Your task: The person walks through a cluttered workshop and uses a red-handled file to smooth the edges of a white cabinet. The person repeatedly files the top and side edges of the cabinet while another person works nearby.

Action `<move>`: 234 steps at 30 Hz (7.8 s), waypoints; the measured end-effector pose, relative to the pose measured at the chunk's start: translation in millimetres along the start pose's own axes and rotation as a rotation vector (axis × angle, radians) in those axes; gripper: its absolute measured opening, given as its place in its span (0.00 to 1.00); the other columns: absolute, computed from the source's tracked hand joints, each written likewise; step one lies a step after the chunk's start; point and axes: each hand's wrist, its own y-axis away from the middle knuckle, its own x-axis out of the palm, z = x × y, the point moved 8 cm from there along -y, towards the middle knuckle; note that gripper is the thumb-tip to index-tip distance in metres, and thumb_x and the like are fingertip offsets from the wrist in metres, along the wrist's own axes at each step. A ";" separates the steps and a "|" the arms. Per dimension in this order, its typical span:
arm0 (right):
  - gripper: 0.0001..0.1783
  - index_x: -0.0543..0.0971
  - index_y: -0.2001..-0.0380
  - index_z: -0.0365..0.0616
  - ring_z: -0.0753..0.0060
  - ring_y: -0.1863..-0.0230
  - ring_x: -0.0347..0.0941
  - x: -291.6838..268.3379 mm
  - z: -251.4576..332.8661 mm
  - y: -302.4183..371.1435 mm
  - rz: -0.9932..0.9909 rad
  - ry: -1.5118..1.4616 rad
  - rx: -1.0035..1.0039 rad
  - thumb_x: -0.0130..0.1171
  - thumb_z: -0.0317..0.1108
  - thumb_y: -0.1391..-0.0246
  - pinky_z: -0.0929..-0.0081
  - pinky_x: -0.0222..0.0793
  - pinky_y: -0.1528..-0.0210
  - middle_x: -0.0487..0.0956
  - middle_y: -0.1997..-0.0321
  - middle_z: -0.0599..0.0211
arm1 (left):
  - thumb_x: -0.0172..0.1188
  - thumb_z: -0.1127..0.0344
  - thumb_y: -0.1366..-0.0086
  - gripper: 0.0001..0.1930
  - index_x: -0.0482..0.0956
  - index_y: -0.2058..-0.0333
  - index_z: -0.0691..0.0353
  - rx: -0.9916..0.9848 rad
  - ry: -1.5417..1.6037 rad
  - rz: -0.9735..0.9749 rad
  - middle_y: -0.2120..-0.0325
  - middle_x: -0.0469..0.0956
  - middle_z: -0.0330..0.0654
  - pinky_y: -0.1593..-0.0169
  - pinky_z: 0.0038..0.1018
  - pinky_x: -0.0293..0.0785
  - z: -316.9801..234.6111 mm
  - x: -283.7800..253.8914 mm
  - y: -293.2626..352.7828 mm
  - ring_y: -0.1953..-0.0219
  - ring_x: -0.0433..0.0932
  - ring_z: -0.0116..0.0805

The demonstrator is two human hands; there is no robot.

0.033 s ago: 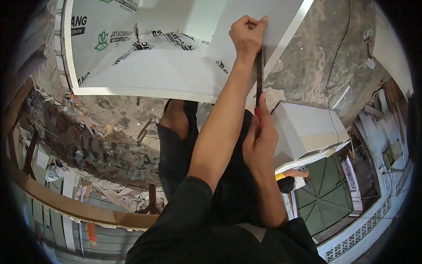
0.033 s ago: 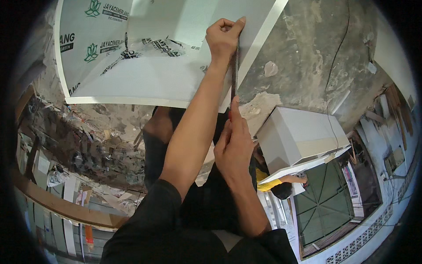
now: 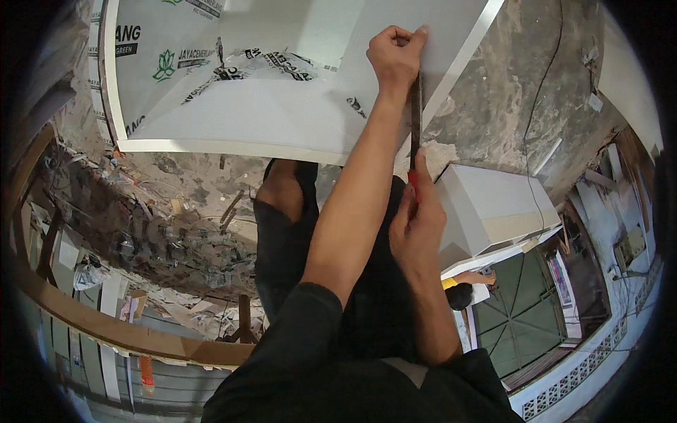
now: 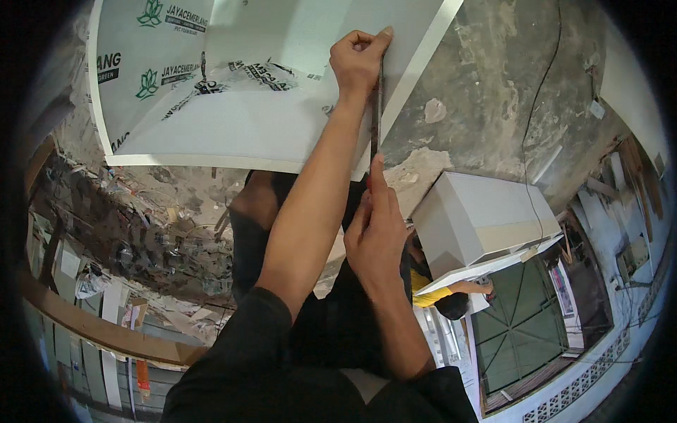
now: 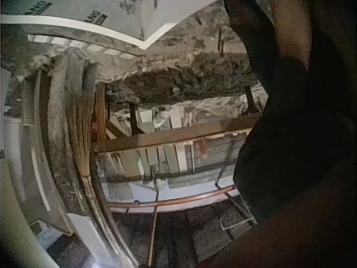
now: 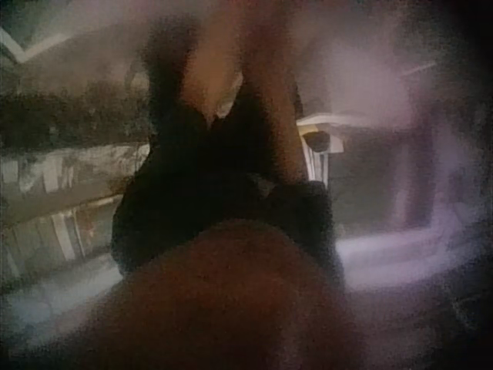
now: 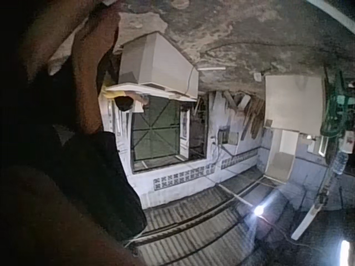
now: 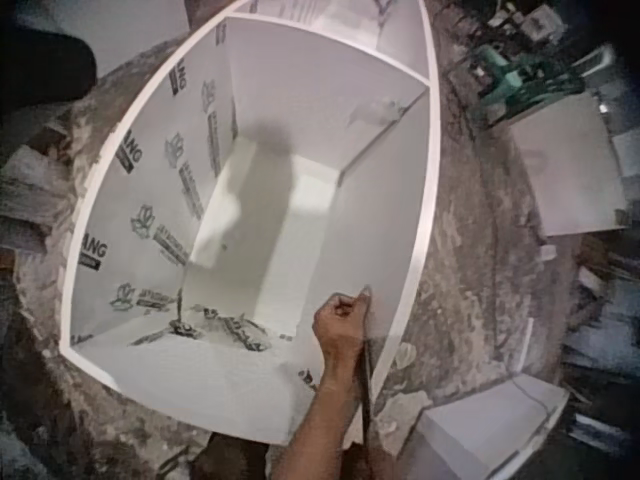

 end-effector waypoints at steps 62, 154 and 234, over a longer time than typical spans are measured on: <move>0.20 0.77 0.45 0.45 0.43 0.69 0.76 -67.4 87.7 -105.4 1.104 1.001 -1.215 0.53 0.27 0.41 0.51 0.72 0.65 0.77 0.69 0.49 | 0.51 0.57 0.31 0.18 0.78 0.52 0.63 -0.428 -0.657 -0.080 0.52 0.78 0.56 0.43 0.45 0.71 10.9 -66.2 112.2 0.47 0.76 0.54; 0.18 0.81 0.49 0.56 0.46 0.68 0.78 -39.8 87.2 -143.4 1.083 1.125 -1.162 0.55 0.33 0.42 0.52 0.74 0.65 0.80 0.74 0.53 | 0.54 0.63 0.39 0.24 0.70 0.46 0.70 -0.616 -0.588 -0.106 0.50 0.78 0.58 0.46 0.48 0.75 39.9 -64.8 90.2 0.41 0.69 0.60; 0.22 0.78 0.47 0.51 0.51 0.69 0.81 -37.5 87.2 -108.2 1.066 1.288 -1.058 0.55 0.31 0.47 0.54 0.77 0.67 0.80 0.72 0.54 | 0.54 0.66 0.40 0.20 0.77 0.51 0.69 -0.522 -0.751 0.031 0.52 0.78 0.58 0.47 0.42 0.77 33.7 -71.1 87.3 0.49 0.78 0.55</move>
